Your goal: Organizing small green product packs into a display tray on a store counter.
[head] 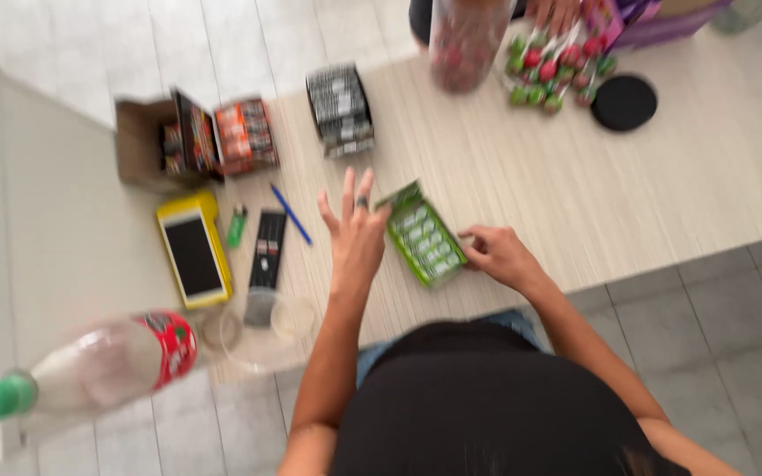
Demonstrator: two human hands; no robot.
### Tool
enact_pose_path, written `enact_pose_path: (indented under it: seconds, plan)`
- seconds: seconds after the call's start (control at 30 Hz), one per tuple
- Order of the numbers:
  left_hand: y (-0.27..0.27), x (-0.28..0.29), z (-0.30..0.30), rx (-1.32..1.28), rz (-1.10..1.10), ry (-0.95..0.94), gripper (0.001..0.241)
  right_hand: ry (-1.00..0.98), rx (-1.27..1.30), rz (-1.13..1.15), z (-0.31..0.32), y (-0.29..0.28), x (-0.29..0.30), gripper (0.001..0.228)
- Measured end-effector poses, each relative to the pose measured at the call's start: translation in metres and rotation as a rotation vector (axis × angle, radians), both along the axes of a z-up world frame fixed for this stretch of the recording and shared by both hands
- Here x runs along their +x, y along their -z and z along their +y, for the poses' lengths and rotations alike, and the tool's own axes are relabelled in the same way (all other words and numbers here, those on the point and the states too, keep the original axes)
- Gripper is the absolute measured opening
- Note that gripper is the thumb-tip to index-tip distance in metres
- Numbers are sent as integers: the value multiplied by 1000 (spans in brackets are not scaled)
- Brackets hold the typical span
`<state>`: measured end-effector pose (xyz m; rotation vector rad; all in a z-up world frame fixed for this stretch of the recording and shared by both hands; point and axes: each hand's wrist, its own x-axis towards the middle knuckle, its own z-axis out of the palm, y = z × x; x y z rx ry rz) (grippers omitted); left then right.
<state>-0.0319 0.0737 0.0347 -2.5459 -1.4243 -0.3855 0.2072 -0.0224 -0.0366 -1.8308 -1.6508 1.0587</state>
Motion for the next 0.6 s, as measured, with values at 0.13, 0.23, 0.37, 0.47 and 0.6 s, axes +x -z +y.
enact_pose_path:
  seconds: [0.13, 0.23, 0.37, 0.47, 0.6]
  plan:
    - [7, -1, 2, -12, -79, -24, 10, 83, 6, 120, 2, 7, -20, 53]
    - [21, -2, -2, -58, -109, -27, 7, 74, 18, 148, -2, 0, -27, 61]
    - [25, 10, 2, -162, -215, -62, 7, 102, 30, 218, 0, -21, -37, 57]
    - [39, 18, 4, -166, -173, -100, 10, 58, 74, 157, 3, -6, -33, 59]
    - [58, 22, 9, -167, -150, -126, 17, 43, 95, 136, 7, -3, -30, 58]
